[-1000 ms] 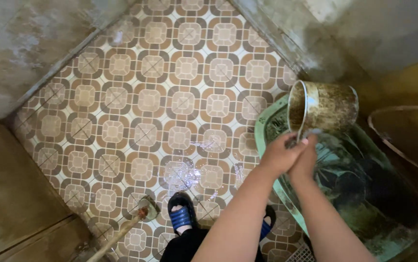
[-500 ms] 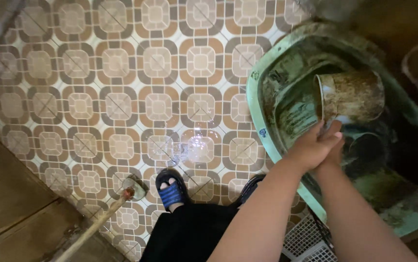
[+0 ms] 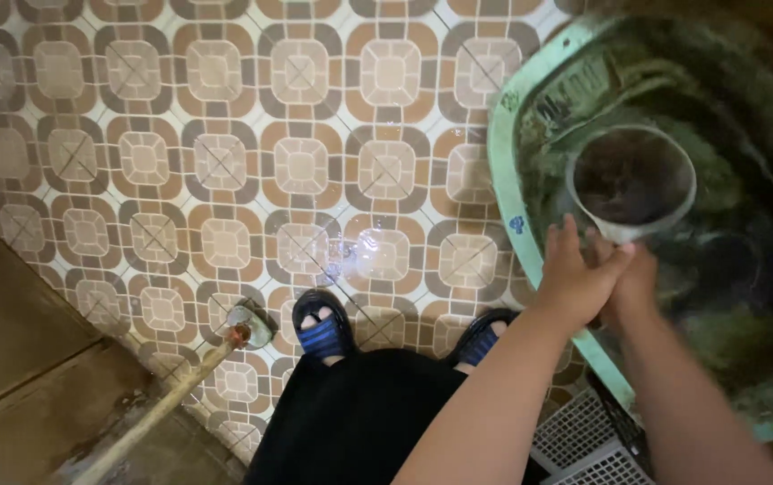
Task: Cleaning the floor and organizing items in a bathroom.
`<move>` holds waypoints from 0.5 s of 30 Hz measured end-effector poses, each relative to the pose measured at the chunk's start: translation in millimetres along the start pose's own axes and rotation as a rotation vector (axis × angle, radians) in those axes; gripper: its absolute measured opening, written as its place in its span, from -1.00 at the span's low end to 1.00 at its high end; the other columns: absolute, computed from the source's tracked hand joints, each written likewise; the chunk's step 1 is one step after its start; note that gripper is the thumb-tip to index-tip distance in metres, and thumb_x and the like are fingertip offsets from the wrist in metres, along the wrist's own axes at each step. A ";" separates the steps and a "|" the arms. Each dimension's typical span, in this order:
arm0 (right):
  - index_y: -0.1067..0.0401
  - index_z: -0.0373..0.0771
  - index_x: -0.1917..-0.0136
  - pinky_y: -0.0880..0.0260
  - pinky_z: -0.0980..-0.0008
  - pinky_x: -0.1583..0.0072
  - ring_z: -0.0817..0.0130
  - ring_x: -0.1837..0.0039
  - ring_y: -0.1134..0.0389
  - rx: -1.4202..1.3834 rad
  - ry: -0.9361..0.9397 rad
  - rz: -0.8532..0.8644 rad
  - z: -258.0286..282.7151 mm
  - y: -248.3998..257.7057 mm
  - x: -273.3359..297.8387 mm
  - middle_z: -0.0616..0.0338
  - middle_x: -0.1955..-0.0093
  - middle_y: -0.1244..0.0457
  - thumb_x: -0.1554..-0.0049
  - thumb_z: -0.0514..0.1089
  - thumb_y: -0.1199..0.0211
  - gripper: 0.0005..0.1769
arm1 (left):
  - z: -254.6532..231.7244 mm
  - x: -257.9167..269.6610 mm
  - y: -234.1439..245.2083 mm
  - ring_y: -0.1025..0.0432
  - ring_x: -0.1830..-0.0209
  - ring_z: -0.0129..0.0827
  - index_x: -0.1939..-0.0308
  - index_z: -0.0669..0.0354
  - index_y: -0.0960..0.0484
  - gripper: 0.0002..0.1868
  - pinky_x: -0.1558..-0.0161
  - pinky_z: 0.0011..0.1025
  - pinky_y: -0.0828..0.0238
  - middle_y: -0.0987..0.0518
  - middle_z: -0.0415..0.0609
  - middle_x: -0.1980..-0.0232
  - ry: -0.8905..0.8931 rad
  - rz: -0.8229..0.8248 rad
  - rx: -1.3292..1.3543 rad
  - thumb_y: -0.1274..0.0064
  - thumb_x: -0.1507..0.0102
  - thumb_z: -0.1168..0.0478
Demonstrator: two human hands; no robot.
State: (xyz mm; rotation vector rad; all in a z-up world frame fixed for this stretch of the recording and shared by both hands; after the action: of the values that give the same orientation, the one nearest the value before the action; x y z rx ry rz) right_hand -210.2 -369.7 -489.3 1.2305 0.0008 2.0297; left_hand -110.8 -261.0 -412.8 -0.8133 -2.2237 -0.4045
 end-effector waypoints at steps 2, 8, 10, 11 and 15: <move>-0.40 -0.47 -0.14 -0.27 0.12 0.11 0.24 0.09 -0.28 -0.053 0.021 -0.028 27.6 -11.1 50.5 0.02 0.05 -0.31 -0.27 -0.03 -0.30 -0.58 | 3.0 -4.8 3.4 0.11 -0.61 0.23 -0.63 0.31 0.11 0.09 -0.40 -0.02 0.06 0.04 0.39 -0.63 -0.018 -0.106 0.032 -0.16 -0.31 -0.21; -0.38 -0.37 -0.18 -0.34 0.37 0.10 0.43 0.07 -0.35 0.012 0.414 -0.080 99.9 -62.7 132.6 0.16 -0.02 -0.36 -0.21 -0.10 -0.34 -0.62 | -52.6 15.7 88.3 -0.35 -0.38 0.16 -0.48 0.38 -0.23 -0.14 -0.34 -0.15 -0.24 -0.45 0.37 -0.36 -0.074 -0.294 0.295 -0.10 -0.29 -0.14; -0.35 -0.34 -0.16 -0.33 0.39 0.21 0.49 0.17 -0.33 -0.075 0.364 -0.054 134.4 -87.4 159.2 0.20 0.04 -0.35 -0.20 -0.10 -0.34 -0.63 | -77.8 26.8 128.3 -0.34 -0.37 0.13 -0.51 0.33 -0.21 -0.13 -0.33 -0.16 -0.24 -0.45 0.34 -0.36 -0.082 -0.328 0.328 -0.12 -0.28 -0.11; -0.33 -0.34 -0.12 -0.25 0.35 0.30 0.44 0.27 -0.28 -0.107 0.330 -0.010 149.6 -100.6 169.5 0.16 0.13 -0.32 -0.19 -0.10 -0.32 -0.65 | -87.4 31.6 146.8 -0.41 -0.28 0.08 -0.42 0.34 -0.31 -0.20 -0.27 -0.17 -0.29 -0.51 0.30 -0.28 -0.044 -0.321 0.357 -0.14 -0.24 -0.08; -0.31 -0.25 -0.06 -0.08 0.33 0.49 0.39 0.52 -0.16 -0.150 0.334 0.200 212.1 -155.0 218.9 0.11 0.37 -0.22 -0.16 -0.10 -0.27 -0.72 | -124.1 52.2 227.8 -0.52 -0.13 0.00 -0.32 0.36 -0.28 -0.22 -0.18 -0.24 -0.37 -0.60 0.26 -0.14 -0.210 -0.453 0.418 -0.18 -0.08 0.12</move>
State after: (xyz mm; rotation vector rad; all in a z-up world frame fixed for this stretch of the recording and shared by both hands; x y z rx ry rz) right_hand -12.7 -204.4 -264.3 0.8160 -0.1170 2.3416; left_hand 76.3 -129.2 -279.7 -0.1308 -2.5633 -0.0515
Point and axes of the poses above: each hand's wrist, its own x-axis away from the middle knuckle, its own y-axis out of the back of the hand, z = x × y, the point moved 6 cm from there along -x, towards the middle knuckle
